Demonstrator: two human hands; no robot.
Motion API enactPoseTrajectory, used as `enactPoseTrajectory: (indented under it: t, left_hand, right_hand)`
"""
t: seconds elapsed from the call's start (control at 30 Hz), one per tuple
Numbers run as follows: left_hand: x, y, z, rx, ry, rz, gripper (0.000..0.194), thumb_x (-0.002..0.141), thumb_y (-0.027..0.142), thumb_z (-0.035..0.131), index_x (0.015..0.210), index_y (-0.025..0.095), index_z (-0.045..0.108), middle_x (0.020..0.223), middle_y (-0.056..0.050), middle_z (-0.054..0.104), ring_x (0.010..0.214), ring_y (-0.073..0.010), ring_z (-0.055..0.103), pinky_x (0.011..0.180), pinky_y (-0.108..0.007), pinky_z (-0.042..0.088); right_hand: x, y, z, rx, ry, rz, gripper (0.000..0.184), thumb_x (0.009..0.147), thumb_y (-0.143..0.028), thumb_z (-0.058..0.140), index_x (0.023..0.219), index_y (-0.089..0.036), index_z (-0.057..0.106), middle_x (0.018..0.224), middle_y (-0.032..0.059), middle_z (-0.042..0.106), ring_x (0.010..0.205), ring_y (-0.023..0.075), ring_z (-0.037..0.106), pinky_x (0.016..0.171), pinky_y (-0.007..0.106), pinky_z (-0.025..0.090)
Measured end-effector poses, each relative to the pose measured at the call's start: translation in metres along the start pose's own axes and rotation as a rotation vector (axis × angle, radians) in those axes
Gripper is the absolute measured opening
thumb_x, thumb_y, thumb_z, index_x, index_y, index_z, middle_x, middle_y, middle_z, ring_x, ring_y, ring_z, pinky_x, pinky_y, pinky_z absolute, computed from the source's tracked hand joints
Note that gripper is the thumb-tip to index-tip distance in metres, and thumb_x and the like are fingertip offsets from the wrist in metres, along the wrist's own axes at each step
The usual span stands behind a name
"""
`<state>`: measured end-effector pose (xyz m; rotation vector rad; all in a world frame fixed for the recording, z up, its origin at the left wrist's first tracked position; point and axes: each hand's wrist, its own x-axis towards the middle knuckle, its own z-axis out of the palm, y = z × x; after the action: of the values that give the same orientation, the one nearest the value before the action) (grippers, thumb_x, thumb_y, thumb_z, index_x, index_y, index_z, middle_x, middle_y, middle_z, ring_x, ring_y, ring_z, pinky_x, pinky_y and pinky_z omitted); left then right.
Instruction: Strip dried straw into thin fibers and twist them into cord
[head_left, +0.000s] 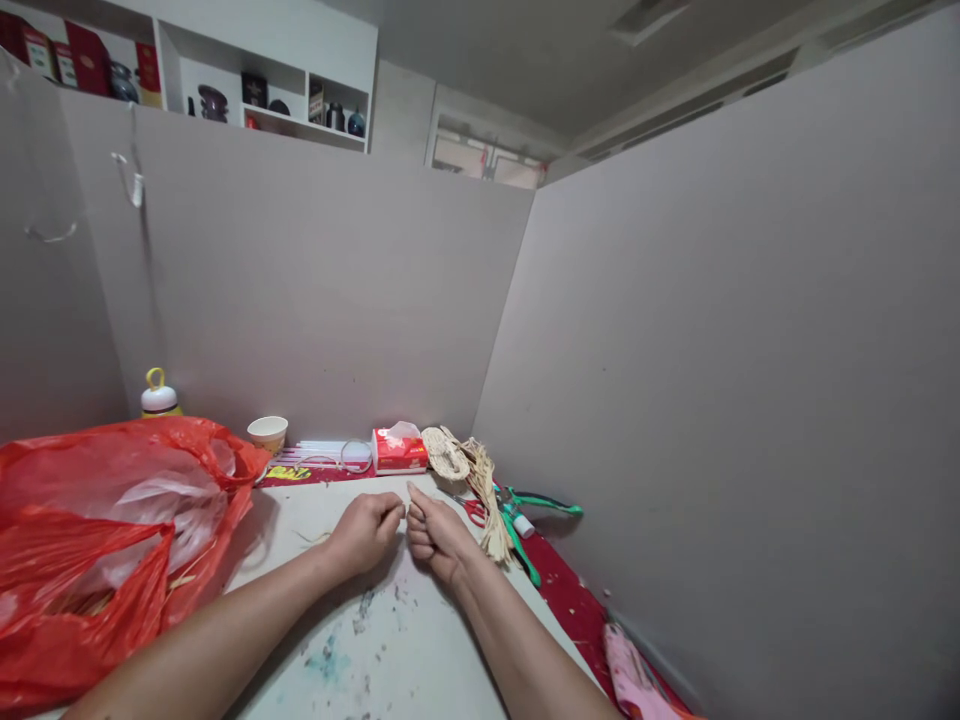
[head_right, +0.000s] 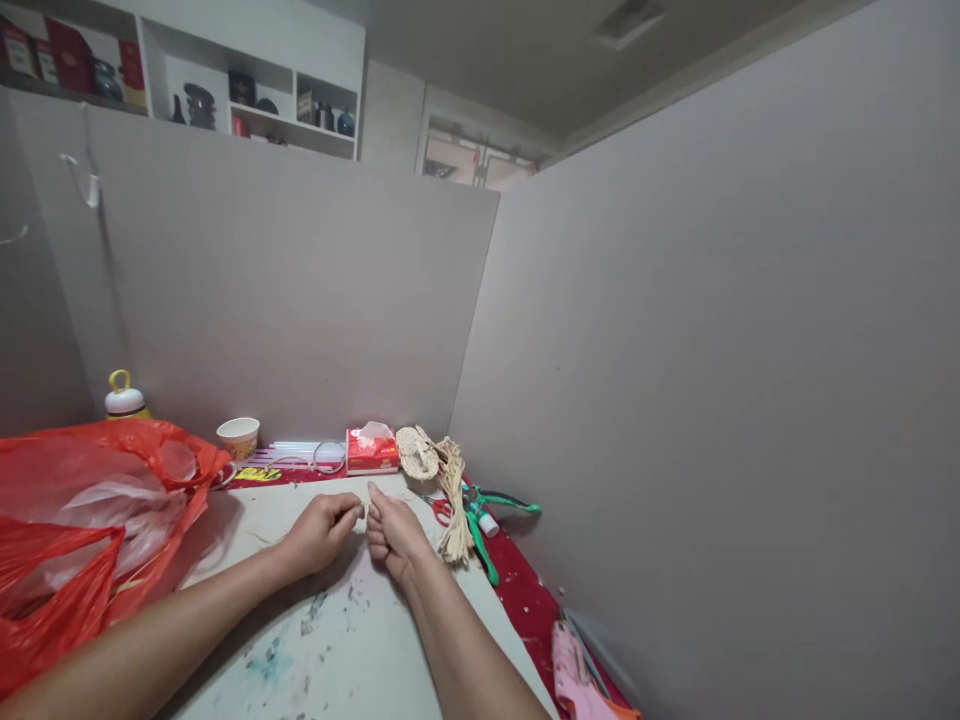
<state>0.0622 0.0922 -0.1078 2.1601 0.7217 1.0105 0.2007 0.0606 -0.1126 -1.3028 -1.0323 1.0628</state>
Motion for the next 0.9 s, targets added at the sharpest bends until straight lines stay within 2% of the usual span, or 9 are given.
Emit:
enactPoseTrajectory:
  t: [0.1,0.23,0.37,0.47,0.57,0.63,0.73,0.83,0.9]
  left_hand:
    - [0.006,-0.002,0.002,-0.199,0.044,-0.116,0.025,0.081,0.029,0.046,0.062,0.016,0.056,0.057,0.001,0.048,0.059,-0.0138,0.042,0.061,-0.024,0.032]
    - [0.009,0.0,-0.001,-0.431,-0.008,-0.28,0.025,0.077,0.037,0.053,0.068,0.014,0.06,0.048,0.006,0.036,0.046,-0.0089,0.027,0.049,-0.022,0.023]
    - [0.005,0.006,-0.002,-0.549,-0.129,-0.403,0.032,0.075,0.046,0.058,0.071,0.014,0.059,0.046,0.009,0.029,0.042,-0.0068,0.018,0.043,-0.022,0.014]
    - [0.005,0.007,0.001,-0.517,-0.122,-0.372,0.036,0.076,0.05,0.056,0.071,0.014,0.059,0.047,0.009,0.031,0.043,-0.0069,0.021,0.043,-0.021,0.018]
    - [0.004,0.007,0.006,-0.405,-0.065,-0.179,0.034,0.078,0.045,0.054,0.064,0.014,0.058,0.055,0.003,0.048,0.054,-0.01,0.038,0.055,-0.022,0.032]
    - [0.003,0.008,0.008,-0.345,-0.049,-0.108,0.032,0.078,0.041,0.055,0.063,0.014,0.059,0.06,0.0,0.054,0.062,-0.0124,0.044,0.061,-0.023,0.035]
    - [0.002,0.01,0.009,-0.357,0.012,-0.19,0.029,0.077,0.041,0.055,0.069,0.014,0.062,0.052,0.005,0.044,0.053,-0.0099,0.037,0.054,-0.022,0.029]
    - [0.003,0.01,0.005,-0.463,0.082,-0.312,0.034,0.078,0.047,0.055,0.08,0.014,0.062,0.048,0.009,0.032,0.045,-0.0073,0.024,0.046,-0.021,0.02]
    - [0.005,0.01,0.001,-0.54,0.083,-0.349,0.036,0.077,0.049,0.056,0.084,0.014,0.06,0.049,0.01,0.03,0.043,-0.0065,0.02,0.044,-0.021,0.017]
  right_hand:
    - [-0.001,0.002,0.003,0.087,0.087,-0.023,0.049,0.077,-0.069,0.042,0.068,-0.02,0.045,0.049,-0.008,0.032,0.036,0.0064,0.026,0.033,0.018,0.019]
    - [-0.001,0.003,0.006,0.053,0.107,-0.213,0.046,0.075,-0.059,0.055,0.093,-0.017,0.057,0.059,-0.004,0.049,0.042,0.0076,0.036,0.038,0.02,0.028]
    - [-0.003,-0.001,0.004,-0.054,0.088,-0.33,0.035,0.072,-0.049,0.062,0.063,-0.016,0.057,0.057,0.0,0.055,0.053,0.0112,0.045,0.053,0.024,0.037]
    - [-0.006,-0.005,0.002,-0.136,0.151,-0.374,0.035,0.073,-0.045,0.062,0.054,-0.018,0.052,0.055,-0.0001,0.053,0.058,0.0124,0.045,0.061,0.025,0.035]
    - [-0.007,-0.006,0.001,-0.173,0.228,-0.366,0.035,0.071,-0.044,0.065,0.051,-0.019,0.051,0.052,-0.0013,0.048,0.058,0.0124,0.04,0.06,0.025,0.031]
    - [-0.005,-0.005,0.0,-0.163,0.26,-0.337,0.041,0.07,-0.048,0.065,0.047,-0.019,0.047,0.048,-0.0018,0.044,0.055,0.0123,0.037,0.057,0.025,0.029]
    - [-0.002,-0.001,0.0,-0.088,0.293,-0.268,0.049,0.074,-0.059,0.056,0.048,-0.019,0.045,0.044,-0.003,0.037,0.047,0.0111,0.034,0.048,0.025,0.027]
    - [-0.002,0.001,0.002,0.028,0.29,-0.185,0.053,0.077,-0.068,0.043,0.066,-0.017,0.056,0.047,-0.0046,0.039,0.04,0.0088,0.031,0.04,0.023,0.024]
    - [-0.004,0.001,0.006,0.084,0.25,-0.151,0.056,0.076,-0.069,0.046,0.079,-0.015,0.062,0.051,-0.0042,0.044,0.037,0.0074,0.031,0.037,0.022,0.022]
